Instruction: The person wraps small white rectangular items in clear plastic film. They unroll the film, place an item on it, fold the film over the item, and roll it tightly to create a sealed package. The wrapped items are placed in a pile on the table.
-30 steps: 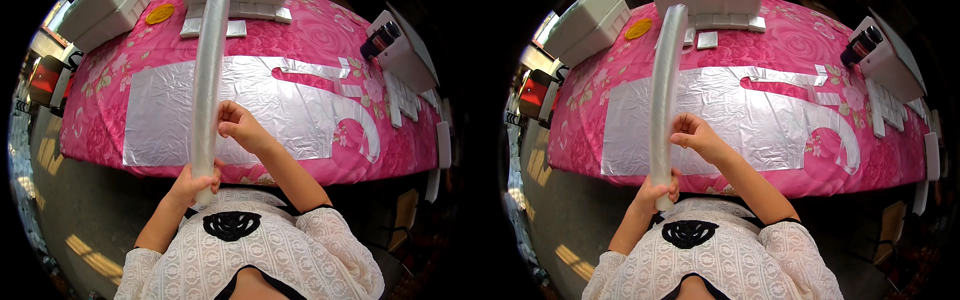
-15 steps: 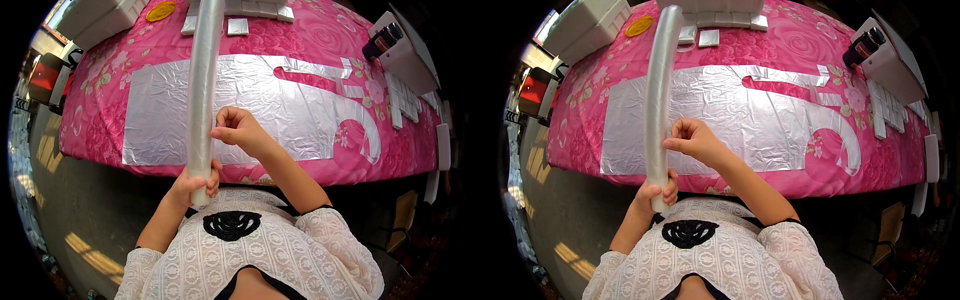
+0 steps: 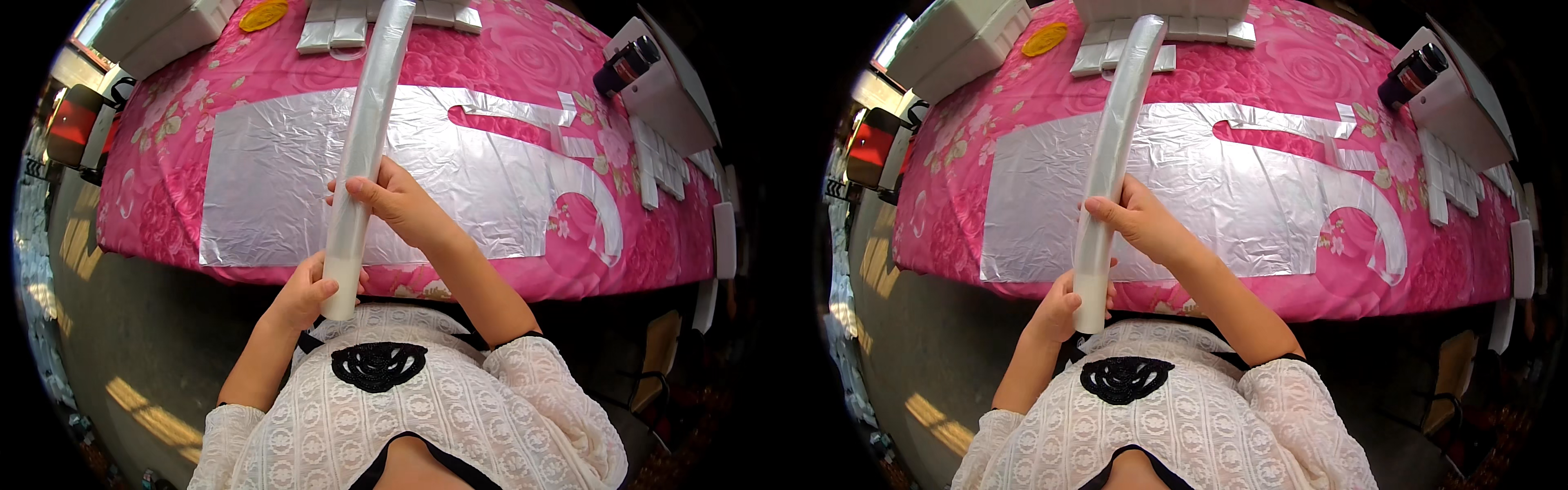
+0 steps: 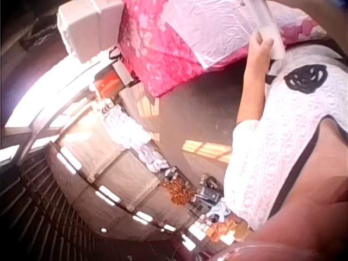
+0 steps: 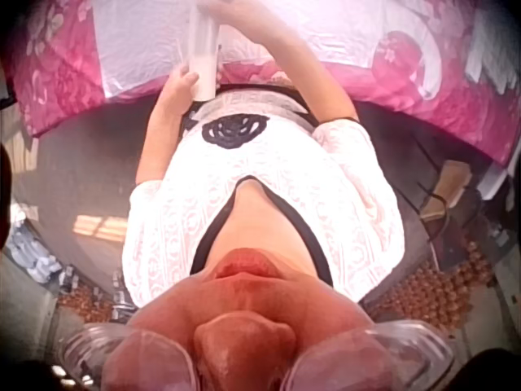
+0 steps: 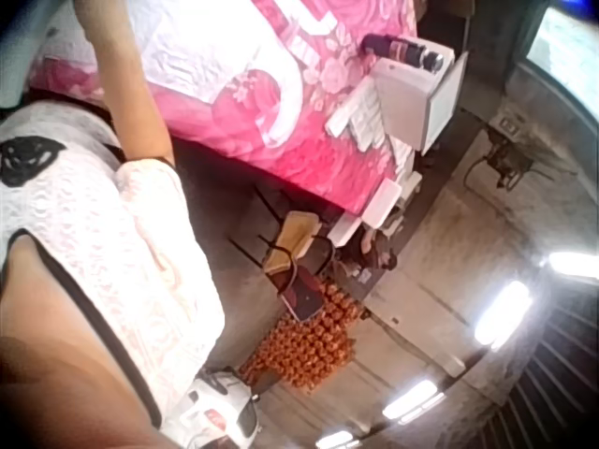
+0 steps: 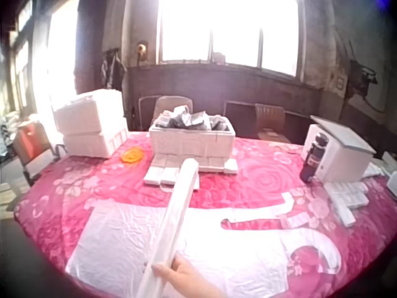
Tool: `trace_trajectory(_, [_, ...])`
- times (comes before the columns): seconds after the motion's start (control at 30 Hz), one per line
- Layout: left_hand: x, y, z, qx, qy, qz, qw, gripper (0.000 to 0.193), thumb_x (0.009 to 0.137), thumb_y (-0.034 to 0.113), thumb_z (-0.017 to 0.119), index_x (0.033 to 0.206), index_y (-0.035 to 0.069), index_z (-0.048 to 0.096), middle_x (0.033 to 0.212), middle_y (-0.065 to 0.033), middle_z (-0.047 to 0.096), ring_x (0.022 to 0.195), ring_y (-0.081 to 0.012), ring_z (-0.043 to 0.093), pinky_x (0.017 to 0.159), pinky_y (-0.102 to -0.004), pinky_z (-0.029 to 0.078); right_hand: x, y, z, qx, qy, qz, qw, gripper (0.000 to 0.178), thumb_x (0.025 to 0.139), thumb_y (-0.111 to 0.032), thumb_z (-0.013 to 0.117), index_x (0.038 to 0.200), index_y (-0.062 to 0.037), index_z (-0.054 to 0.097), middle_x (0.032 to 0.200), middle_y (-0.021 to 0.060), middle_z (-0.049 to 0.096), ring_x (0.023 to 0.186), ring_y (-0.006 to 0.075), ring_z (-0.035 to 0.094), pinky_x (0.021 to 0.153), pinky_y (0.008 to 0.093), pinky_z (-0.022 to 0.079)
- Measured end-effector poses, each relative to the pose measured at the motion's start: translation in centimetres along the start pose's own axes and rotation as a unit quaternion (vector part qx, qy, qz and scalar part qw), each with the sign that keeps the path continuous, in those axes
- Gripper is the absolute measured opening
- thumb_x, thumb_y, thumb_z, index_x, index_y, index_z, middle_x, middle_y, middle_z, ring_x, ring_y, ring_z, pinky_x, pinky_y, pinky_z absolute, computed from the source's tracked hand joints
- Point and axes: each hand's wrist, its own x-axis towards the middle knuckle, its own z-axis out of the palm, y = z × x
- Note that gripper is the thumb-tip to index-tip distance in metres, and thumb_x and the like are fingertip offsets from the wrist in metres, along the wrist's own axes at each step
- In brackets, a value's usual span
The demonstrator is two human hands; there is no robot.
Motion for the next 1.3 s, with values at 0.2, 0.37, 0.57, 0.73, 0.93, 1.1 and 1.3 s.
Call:
trace_trajectory(0.2, [-0.3,0.0,0.2,-0.053,-0.07,-0.049,0.995,0.053,0.069,0.017,0.071,0.112,-0.004,0.047,0.083,-0.0045,0.055,0.071,-0.0125,0.055,0.065,-0.0275,0.049,-0.1,0.0,0.2,0.045,0.031,0.016,0.998,0.054,0.086,-0.032,0.059,0.119,0.0018,0.033,0.108,0.0171,0.053,0.1,0.0254,0.057,0.085,0.0393,0.047])
trace_trajectory(0.37, [-0.1,-0.7,-1.4,-0.122,-0.165,-0.056,0.977,0.063,0.067,0.027,0.073,0.114,-0.004,0.046,0.084,-0.0053,0.055,0.072,-0.0134,0.055,0.067,-0.0284,0.049,-0.5,-0.8,0.6,0.05,0.039,0.003,0.998,0.053,0.085,-0.032,0.059,0.119,0.0008,0.033,0.108,0.0163,0.052,0.1,0.0256,0.056,0.083,0.0393,0.047])
trace_trajectory(0.57, [1.2,0.0,-0.1,-0.007,0.011,0.002,1.0,0.056,0.078,0.044,0.061,0.11,0.0,0.047,0.086,-0.0064,0.056,0.072,-0.0138,0.057,0.063,-0.0266,0.049,-1.0,1.7,0.8,-0.045,0.104,0.054,0.992,0.056,0.082,-0.032,0.063,0.116,0.0029,0.035,0.102,0.0145,0.053,0.092,0.0203,0.057,0.079,0.0339,0.047])
trace_trajectory(0.73, [1.5,-1.5,-2.2,0.175,0.056,-0.053,0.982,0.045,0.088,0.047,0.048,0.104,0.005,0.046,0.081,-0.005,0.055,0.063,-0.0109,0.055,0.056,-0.0247,0.048,-1.5,4.3,2.4,-0.123,0.198,0.018,0.972,0.048,0.08,-0.028,0.065,0.109,0.0027,0.042,0.093,0.0101,0.055,0.082,0.0151,0.054,0.073,0.0286,0.046])
trace_trajectory(0.93, [-2.2,-2.5,-4.7,0.074,-0.01,-0.182,0.981,0.043,0.086,0.045,0.053,0.1,0.005,0.046,0.075,-0.0031,0.054,0.059,-0.0103,0.053,0.053,-0.0249,0.048,2.5,1.7,-7.9,0.073,0.27,0.058,0.958,0.042,0.082,-0.023,0.062,0.11,0.0024,0.044,0.097,0.0103,0.055,0.088,0.0172,0.056,0.079,0.0302,0.048])
trace_trajectory(1.1, [-3.9,-4.0,-5.6,0.027,-0.007,-0.208,0.978,0.056,0.084,0.046,0.056,0.117,0.003,0.046,0.073,-0.0024,0.054,0.057,-0.0093,0.052,0.051,-0.0219,0.045,3.3,-1.8,-14.3,-0.112,0.349,0.009,0.93,0.041,0.083,-0.023,0.062,0.113,0.0015,0.048,0.096,0.0077,0.057,0.073,0.0082,0.053,0.059,0.0195,0.043])
trace_trajectory(1.3, [-4.1,-4.3,-5.6,-0.021,-0.018,-0.208,0.978,0.057,0.082,0.047,0.058,0.116,0.002,0.048,0.072,-0.0026,0.054,0.057,-0.0089,0.051,0.051,-0.0215,0.046,3.1,-1.8,-14.0,-0.217,0.189,0.105,0.952,0.029,0.086,-0.031,0.059,0.093,-0.0033,0.06,0.083,0.0004,0.06,0.057,0.0025,0.049,0.048,0.0175,0.038])
